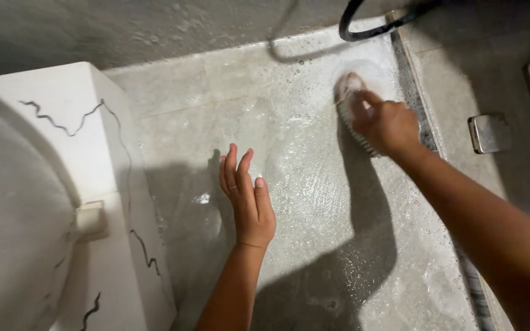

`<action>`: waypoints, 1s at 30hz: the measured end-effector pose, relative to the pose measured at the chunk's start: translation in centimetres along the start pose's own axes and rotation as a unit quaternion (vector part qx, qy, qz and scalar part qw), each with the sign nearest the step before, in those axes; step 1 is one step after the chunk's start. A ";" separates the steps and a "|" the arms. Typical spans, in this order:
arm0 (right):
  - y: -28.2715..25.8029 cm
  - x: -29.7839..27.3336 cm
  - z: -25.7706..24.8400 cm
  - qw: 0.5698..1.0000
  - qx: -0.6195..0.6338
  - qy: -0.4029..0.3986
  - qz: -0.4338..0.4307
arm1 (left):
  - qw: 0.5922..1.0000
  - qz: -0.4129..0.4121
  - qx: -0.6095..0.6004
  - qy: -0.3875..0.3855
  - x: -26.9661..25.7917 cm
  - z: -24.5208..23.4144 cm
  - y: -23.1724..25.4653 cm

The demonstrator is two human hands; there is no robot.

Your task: The person cleans a bathroom floor by pouring water from a plastic scoop, applying cleaning solution from a green packet, and scrubbing the tiles and wall base with a brush.

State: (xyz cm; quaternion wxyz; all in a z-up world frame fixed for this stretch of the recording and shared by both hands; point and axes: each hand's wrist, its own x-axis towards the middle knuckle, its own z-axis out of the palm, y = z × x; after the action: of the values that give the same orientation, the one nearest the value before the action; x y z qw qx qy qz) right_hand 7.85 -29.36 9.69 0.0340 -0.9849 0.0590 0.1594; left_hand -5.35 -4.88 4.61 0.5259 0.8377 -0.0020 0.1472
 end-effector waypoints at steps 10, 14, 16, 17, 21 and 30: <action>-13.1 -14.1 9.3 0.858 0.122 0.053 -0.496 | 0.995 0.022 0.009 0.101 0.6 -4.7 0.5; -16.6 -2.2 8.6 0.914 -0.074 0.089 -0.389 | 0.993 0.003 0.007 0.120 1.3 -5.7 0.0; -16.9 5.4 5.5 0.956 -0.080 0.122 -0.254 | 0.994 -0.008 -0.005 0.105 0.7 -6.0 0.3; -16.7 6.5 4.9 0.952 -0.047 0.163 -0.256 | 0.995 -0.010 -0.013 0.099 0.5 -6.2 0.5; -17.6 0.3 7.0 0.942 0.024 0.138 -0.305 | 0.997 0.005 0.005 0.077 -1.3 -7.5 0.5; -25.4 -3.9 9.0 0.868 0.079 0.146 -0.469 | 0.987 -0.021 -0.025 0.160 -2.1 -8.8 -2.2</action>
State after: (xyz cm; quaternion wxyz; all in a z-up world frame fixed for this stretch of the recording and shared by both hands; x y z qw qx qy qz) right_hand 4.62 -3.05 3.61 0.1734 -0.9027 -0.3930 -0.0257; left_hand -9.13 3.56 5.68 0.5431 0.7898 0.0965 0.2682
